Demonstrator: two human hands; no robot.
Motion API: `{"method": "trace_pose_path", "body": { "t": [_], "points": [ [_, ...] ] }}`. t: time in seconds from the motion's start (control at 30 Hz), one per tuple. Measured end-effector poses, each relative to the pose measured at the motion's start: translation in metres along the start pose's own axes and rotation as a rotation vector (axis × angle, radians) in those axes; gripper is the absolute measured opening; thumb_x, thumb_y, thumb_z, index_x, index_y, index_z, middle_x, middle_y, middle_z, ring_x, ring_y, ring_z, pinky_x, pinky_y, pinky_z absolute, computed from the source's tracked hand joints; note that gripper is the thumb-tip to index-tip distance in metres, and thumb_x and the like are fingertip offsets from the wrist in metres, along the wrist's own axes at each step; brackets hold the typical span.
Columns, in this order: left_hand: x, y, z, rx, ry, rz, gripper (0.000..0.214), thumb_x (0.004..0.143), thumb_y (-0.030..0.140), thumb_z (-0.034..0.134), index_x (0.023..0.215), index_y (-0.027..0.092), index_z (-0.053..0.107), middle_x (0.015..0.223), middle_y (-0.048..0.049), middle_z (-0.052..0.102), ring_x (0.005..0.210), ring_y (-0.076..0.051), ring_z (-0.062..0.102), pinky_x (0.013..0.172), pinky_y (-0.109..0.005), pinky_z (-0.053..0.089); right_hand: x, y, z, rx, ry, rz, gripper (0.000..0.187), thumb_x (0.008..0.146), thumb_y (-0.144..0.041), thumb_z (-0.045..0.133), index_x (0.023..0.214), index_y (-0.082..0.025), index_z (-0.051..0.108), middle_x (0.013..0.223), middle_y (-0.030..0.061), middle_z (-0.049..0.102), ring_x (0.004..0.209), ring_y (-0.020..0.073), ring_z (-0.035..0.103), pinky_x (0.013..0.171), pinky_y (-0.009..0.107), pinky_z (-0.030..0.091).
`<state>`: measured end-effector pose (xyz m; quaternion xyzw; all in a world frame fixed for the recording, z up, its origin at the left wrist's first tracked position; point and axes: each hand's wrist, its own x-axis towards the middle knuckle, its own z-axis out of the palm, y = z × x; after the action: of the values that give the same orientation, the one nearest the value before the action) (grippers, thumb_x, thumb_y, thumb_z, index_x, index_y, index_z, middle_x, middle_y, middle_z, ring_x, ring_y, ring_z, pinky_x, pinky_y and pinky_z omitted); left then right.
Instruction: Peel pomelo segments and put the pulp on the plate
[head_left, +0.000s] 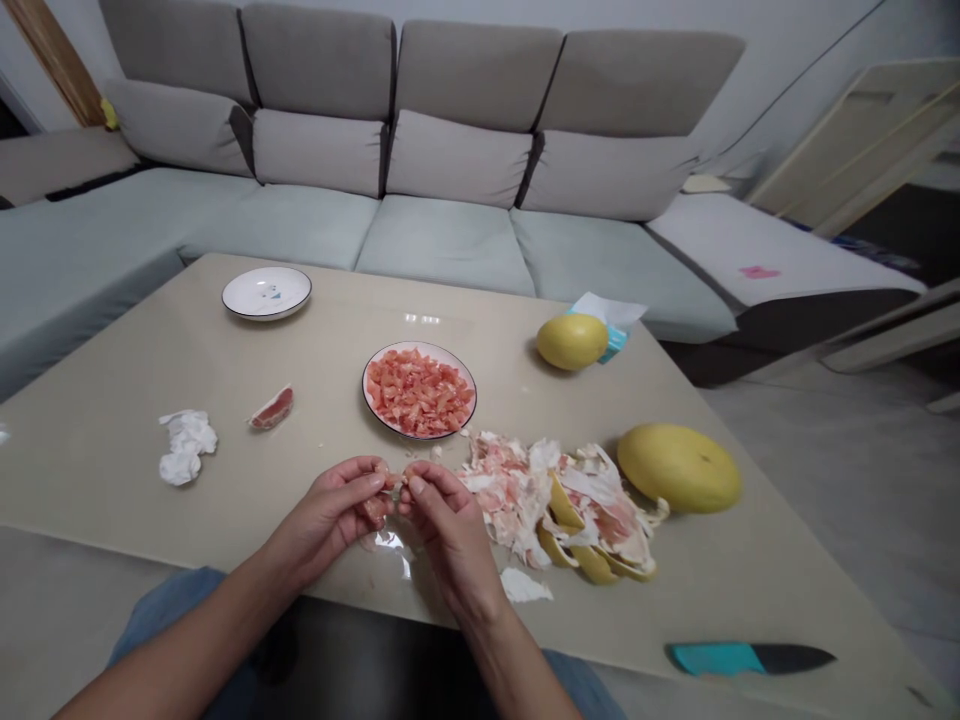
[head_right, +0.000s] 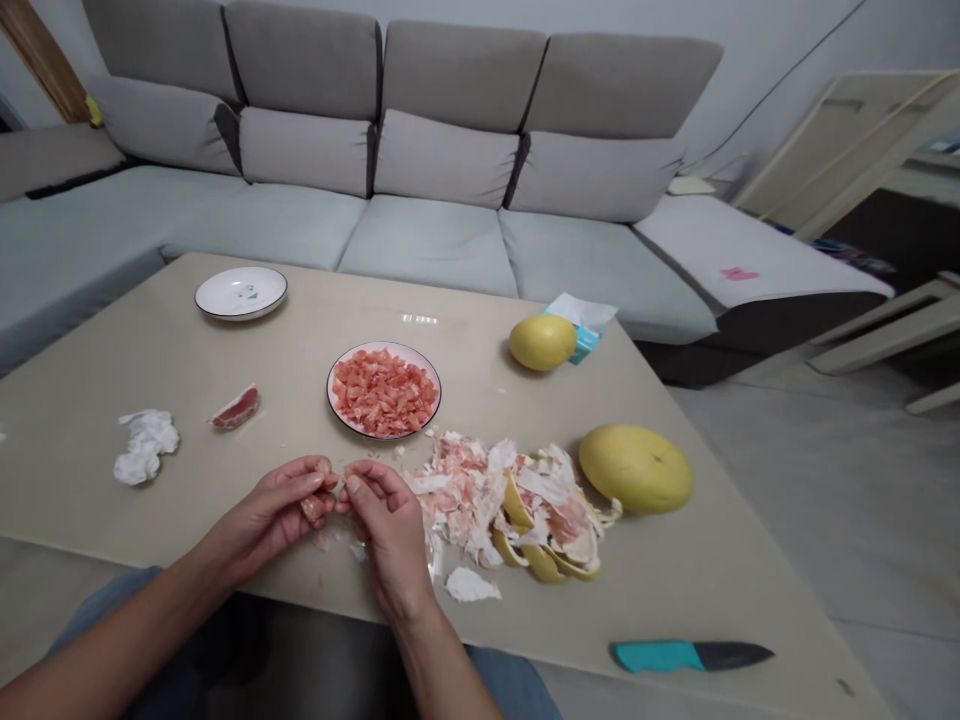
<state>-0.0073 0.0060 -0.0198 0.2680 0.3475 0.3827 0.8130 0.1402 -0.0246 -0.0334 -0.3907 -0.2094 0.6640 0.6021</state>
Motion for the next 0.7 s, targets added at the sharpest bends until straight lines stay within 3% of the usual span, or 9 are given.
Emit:
{"method": "trace_pose_path", "body": {
  "t": [0.13,0.27,0.37,0.5,0.6,0.7],
  "points": [
    [-0.001,-0.001,0.001,-0.029,0.020,0.008,0.018,0.083,0.018,0.070,0.098,0.015,0.062,0.086,-0.0053,0.068,0.069,-0.011,0.065,0.062,-0.019,0.051,-0.002,0.000,0.000,-0.064,-0.050,-0.028,0.022,0.078,-0.029,0.077,0.096,-0.022,0.068,0.077,-0.0023,0.070,0.067,0.0090,0.064,0.070,0.020,0.052],
    [-0.003,0.000,0.000,0.077,0.048,0.014,0.023,0.082,0.023,0.072,0.102,0.016,0.062,0.081,-0.0032,0.067,0.061,-0.009,0.061,0.060,-0.021,0.050,-0.005,-0.006,0.002,-0.277,-0.142,-0.140,0.037,0.078,-0.025,0.075,0.112,-0.028,0.062,0.092,-0.0003,0.068,0.074,0.0119,0.064,0.067,0.022,0.053],
    [-0.004,0.000,0.000,0.133,0.024,0.003,0.019,0.082,0.026,0.072,0.094,0.015,0.063,0.069,0.0004,0.061,0.055,-0.007,0.055,0.058,-0.020,0.048,-0.006,-0.011,0.003,-0.604,-0.129,-0.323,0.022,0.081,-0.023,0.070,0.102,-0.026,0.067,0.099,0.0033,0.064,0.082,0.0151,0.063,0.061,0.022,0.052],
    [-0.003,0.000,-0.001,0.170,0.001,-0.017,0.021,0.082,0.031,0.072,0.092,0.016,0.062,0.066,0.0002,0.061,0.055,-0.007,0.053,0.057,-0.019,0.045,-0.006,-0.016,0.002,-0.899,-0.105,-0.568,0.006,0.084,-0.019,0.066,0.087,-0.022,0.070,0.089,0.0046,0.065,0.080,0.0166,0.063,0.059,0.023,0.049],
    [-0.002,0.000,-0.002,0.186,0.006,-0.018,0.022,0.082,0.035,0.071,0.086,0.016,0.060,0.066,-0.0008,0.063,0.055,-0.008,0.055,0.058,-0.020,0.045,-0.007,-0.018,0.002,-0.935,-0.139,-0.607,0.008,0.085,-0.017,0.064,0.087,-0.022,0.070,0.087,0.0048,0.067,0.079,0.0177,0.063,0.065,0.027,0.050],
    [-0.002,0.000,-0.001,0.188,0.009,-0.025,0.022,0.081,0.035,0.071,0.084,0.016,0.059,0.067,-0.0015,0.064,0.053,-0.009,0.054,0.057,-0.021,0.045,-0.008,-0.021,0.003,-0.893,-0.140,-0.543,0.009,0.084,-0.018,0.065,0.085,-0.023,0.073,0.086,0.0051,0.068,0.078,0.0189,0.063,0.065,0.028,0.049]
  ]
}}
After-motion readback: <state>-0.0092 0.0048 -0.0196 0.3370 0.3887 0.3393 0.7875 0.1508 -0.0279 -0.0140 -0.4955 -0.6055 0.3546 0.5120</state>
